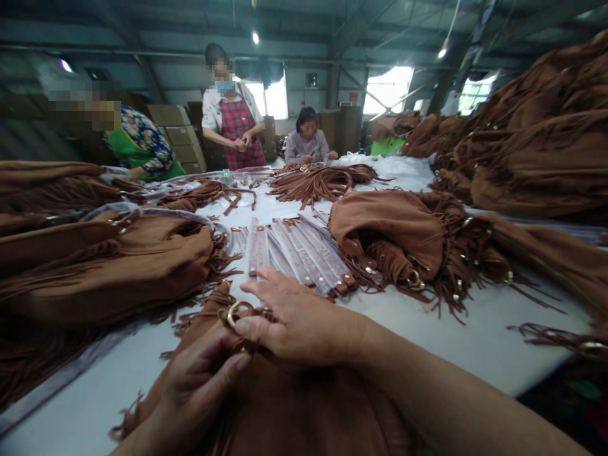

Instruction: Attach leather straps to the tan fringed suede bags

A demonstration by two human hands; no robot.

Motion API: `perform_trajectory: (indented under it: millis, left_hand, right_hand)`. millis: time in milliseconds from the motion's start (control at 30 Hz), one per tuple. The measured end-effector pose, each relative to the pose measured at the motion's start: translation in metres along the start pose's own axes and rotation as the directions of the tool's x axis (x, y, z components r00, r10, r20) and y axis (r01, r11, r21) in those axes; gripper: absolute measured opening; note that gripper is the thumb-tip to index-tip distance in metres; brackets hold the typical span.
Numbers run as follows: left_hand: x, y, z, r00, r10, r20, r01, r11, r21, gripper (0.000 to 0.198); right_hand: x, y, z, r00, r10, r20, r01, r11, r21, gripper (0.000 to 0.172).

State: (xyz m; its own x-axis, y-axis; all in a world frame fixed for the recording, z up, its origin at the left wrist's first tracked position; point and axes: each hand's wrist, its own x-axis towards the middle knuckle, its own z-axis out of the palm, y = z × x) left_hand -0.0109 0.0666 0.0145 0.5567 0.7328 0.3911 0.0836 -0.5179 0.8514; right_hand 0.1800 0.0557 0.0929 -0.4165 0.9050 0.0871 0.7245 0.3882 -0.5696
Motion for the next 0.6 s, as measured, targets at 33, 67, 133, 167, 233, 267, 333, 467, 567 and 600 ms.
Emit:
perform_trajectory:
  millis: [33,67,133,167,233,267,333,467,567,600]
  left_hand:
    - [-0.001,0.001,-0.001,1.0,-0.008,0.016,0.009,1.0,-0.021,0.007]
    - [-0.001,0.003,-0.003,0.999,-0.017,0.03,0.018,0.999,-0.041,0.008]
    - [-0.001,0.005,-0.005,0.999,-0.022,0.05,0.026,0.997,-0.073,0.01]
    - [-0.002,0.006,-0.007,0.998,-0.025,0.058,0.03,0.996,-0.087,0.011]
    - [-0.005,0.005,-0.009,0.996,-0.059,0.066,0.065,0.992,-0.108,0.011]
    - [-0.007,0.004,-0.011,0.994,-0.091,0.063,0.098,0.988,-0.122,0.012]
    - [-0.013,0.002,-0.015,0.984,-0.171,0.048,0.177,0.966,-0.188,0.013]
    - [-0.028,0.001,-0.021,0.955,-0.298,-0.01,0.272,0.884,-0.381,0.014]
    - [-0.036,0.005,-0.022,0.934,-0.354,-0.055,0.289,0.835,-0.468,0.014]
    - [-0.037,0.006,-0.021,0.925,-0.374,-0.07,0.291,0.812,-0.505,0.016]
  right_hand:
    - [0.002,-0.002,0.002,0.999,-0.034,0.036,0.034,0.999,0.023,0.049]
    - [0.003,-0.004,0.004,0.995,-0.069,0.072,0.065,0.997,0.052,0.041]
    - [0.003,-0.005,0.004,0.982,-0.112,0.151,0.093,0.987,0.132,0.03]
    - [0.002,-0.005,0.005,0.975,-0.119,0.187,0.087,0.982,0.17,0.026]
    - [0.0,-0.004,0.007,0.975,-0.095,0.202,0.053,0.978,0.203,0.022]
    - [-0.002,-0.003,0.009,0.981,-0.078,0.177,0.044,0.981,0.191,0.021]
    - [-0.004,-0.004,0.015,0.987,-0.07,0.144,0.049,0.989,0.142,0.016]
    - [-0.007,-0.011,0.028,0.991,-0.051,0.121,0.052,0.999,-0.011,0.012]
    - [-0.008,-0.017,0.035,0.994,-0.031,0.103,0.043,0.991,-0.123,0.016]
    - [-0.009,-0.019,0.037,0.994,-0.03,0.101,0.044,0.989,-0.14,0.017]
